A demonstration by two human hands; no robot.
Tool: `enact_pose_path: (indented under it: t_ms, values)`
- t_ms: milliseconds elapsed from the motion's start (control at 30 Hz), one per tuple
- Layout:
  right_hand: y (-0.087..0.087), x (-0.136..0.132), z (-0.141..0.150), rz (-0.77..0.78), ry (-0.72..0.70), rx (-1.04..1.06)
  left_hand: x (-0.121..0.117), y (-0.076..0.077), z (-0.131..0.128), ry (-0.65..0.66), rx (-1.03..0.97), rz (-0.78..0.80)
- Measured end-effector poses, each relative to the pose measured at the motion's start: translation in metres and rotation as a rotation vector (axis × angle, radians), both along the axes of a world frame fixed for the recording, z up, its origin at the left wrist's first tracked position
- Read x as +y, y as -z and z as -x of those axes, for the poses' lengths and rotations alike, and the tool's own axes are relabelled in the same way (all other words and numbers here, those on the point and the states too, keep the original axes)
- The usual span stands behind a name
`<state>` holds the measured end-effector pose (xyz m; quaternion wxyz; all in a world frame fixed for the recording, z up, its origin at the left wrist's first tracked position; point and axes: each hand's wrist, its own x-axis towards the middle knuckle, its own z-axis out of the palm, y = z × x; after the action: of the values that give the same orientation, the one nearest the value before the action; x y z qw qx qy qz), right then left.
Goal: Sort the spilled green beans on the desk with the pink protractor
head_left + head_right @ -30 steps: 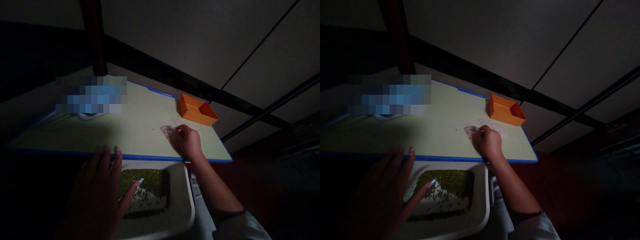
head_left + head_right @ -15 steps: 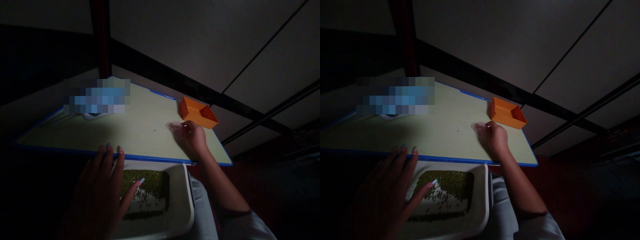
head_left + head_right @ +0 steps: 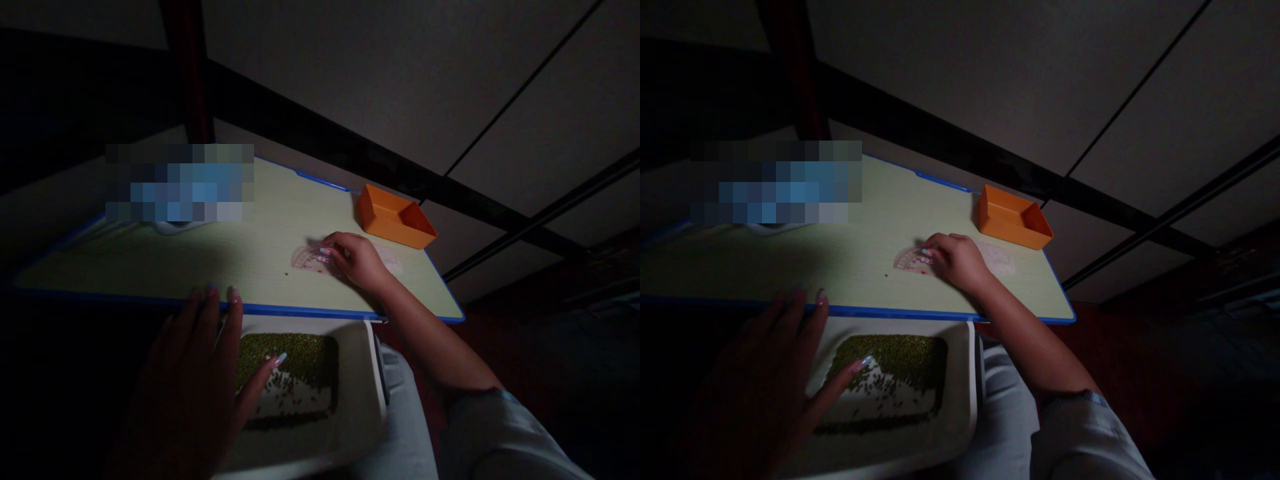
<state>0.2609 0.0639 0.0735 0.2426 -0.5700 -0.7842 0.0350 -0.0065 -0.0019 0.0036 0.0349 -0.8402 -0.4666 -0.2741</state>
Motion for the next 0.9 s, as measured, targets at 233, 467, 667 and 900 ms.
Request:
enact_pose_path:
  t_ms: [233, 467, 667, 900]
  values:
    - [0.003, -0.005, 0.015, 0.010, -0.012, 0.005, -0.001, 0.000, 0.000, -0.013, 0.063, -0.001]
    - [0.003, 0.004, 0.043, 0.043, -0.157, -0.057, -0.003, -0.001, -0.001, -0.041, 0.106, 0.023]
    - [0.010, 0.006, 0.043, 0.016, -0.225, -0.024, -0.004, -0.003, 0.002, -0.093, 0.138, 0.043]
    - [0.014, 0.000, 0.043, 0.055, -0.259, 0.000, -0.001, -0.008, 0.009, -0.119, 0.209, 0.062]
